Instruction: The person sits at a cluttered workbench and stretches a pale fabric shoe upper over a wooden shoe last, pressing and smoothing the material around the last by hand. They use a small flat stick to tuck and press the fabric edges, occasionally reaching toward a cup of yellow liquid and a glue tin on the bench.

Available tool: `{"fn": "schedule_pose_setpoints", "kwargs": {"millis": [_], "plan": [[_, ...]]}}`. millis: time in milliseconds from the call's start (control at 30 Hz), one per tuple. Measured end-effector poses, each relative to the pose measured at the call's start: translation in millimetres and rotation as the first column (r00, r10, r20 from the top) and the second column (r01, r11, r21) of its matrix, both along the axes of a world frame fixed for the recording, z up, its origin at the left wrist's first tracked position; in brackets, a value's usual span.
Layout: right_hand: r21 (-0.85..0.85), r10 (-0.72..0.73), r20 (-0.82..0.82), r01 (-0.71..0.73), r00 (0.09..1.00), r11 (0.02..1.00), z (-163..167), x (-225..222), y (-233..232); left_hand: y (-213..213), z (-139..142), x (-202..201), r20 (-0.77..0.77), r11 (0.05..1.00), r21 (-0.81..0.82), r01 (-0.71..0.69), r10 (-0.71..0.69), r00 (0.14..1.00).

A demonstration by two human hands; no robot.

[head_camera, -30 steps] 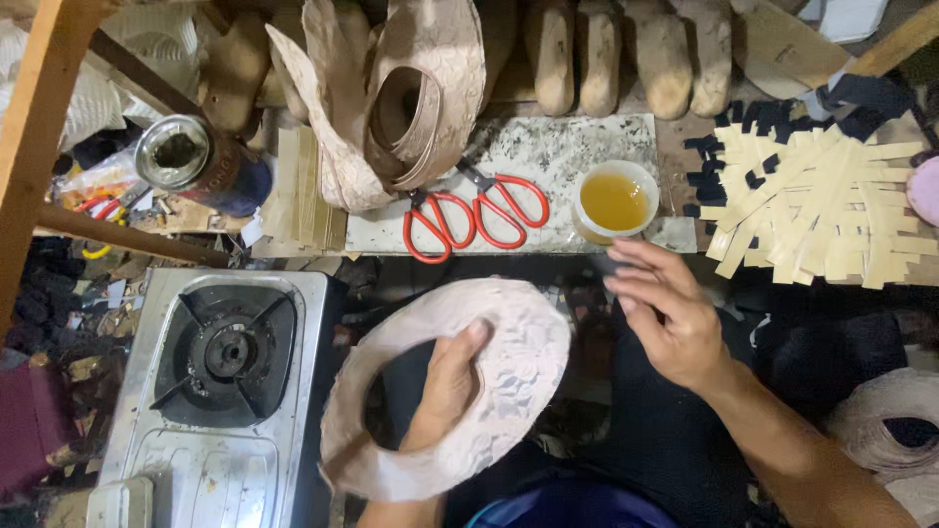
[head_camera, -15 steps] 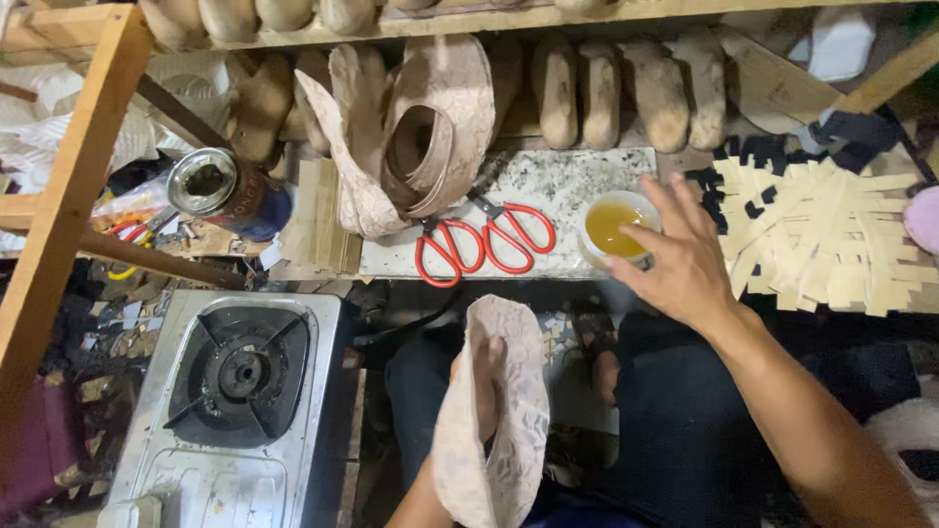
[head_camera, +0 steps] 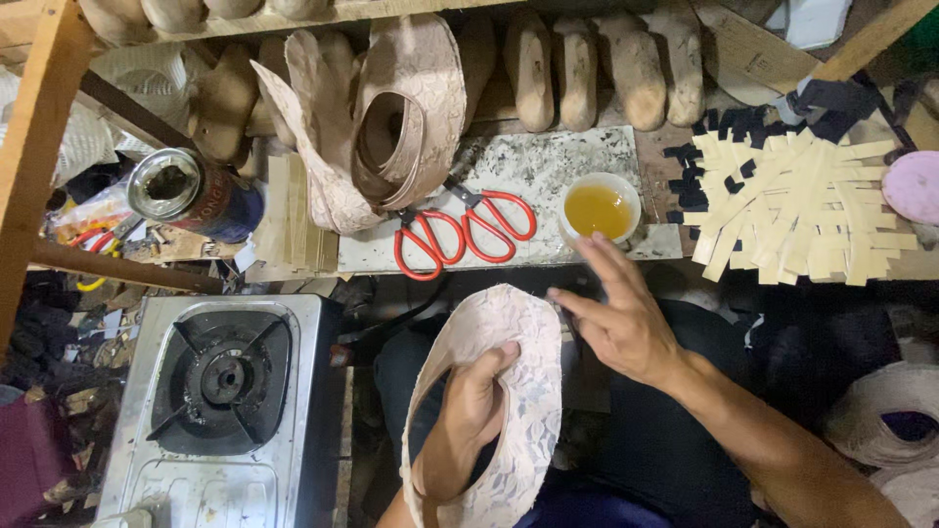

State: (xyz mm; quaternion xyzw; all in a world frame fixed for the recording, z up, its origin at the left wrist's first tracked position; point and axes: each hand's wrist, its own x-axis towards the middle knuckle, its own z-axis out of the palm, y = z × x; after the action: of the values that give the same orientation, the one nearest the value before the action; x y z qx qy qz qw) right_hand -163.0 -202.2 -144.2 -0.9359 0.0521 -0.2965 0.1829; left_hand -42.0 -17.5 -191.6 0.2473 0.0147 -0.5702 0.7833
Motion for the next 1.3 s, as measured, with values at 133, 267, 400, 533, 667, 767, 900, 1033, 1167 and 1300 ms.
{"fn": "schedule_pose_setpoints", "kwargs": {"millis": [133,267,400,533,667,767,900,1033,1167,1300], "plan": [[-0.062,0.053,0.053,-0.050,0.997,0.997,-3,0,-1,3,3,-1,0.066,0.998,0.027,-0.055,0.053,0.996],[-0.029,0.018,-0.046,-0.019,0.999,0.999,-2,10,-6,6,3,0,0.099,1.000,-0.006,-0.015,0.016,0.995],[0.005,0.105,0.021,-0.105,0.994,0.994,3,14,-4,11,-3,5,0.156,0.997,0.071,-0.031,0.020,0.988],[-0.024,-0.027,-0.115,0.024,0.993,0.999,4,17,-12,16,-6,16,0.751,0.877,0.380,-0.295,-0.107,0.651],[-0.093,-0.241,-0.135,0.230,0.961,0.969,6,23,-41,11,4,34,0.687,0.732,0.579,-0.359,-0.201,0.698],[-0.115,-0.307,-0.208,0.288,0.929,0.951,9,29,-56,3,13,34,0.416,0.858,0.457,-0.235,0.027,0.909],[-0.220,-0.337,-0.253,0.285,0.907,0.933,6,40,-66,8,12,24,0.383,0.916,0.342,-0.209,0.067,0.921],[-0.158,-0.331,-0.173,0.305,0.928,0.939,1,35,-76,15,0,34,0.452,0.947,0.284,-0.149,0.005,0.892],[0.041,-0.215,-0.132,0.223,0.968,0.974,-7,24,-59,9,-1,33,0.231,0.978,0.178,-0.111,0.068,0.971],[0.229,0.022,0.003,-0.022,1.000,0.973,-6,4,-10,2,3,26,0.087,0.992,0.091,-0.081,0.074,0.994]]}}
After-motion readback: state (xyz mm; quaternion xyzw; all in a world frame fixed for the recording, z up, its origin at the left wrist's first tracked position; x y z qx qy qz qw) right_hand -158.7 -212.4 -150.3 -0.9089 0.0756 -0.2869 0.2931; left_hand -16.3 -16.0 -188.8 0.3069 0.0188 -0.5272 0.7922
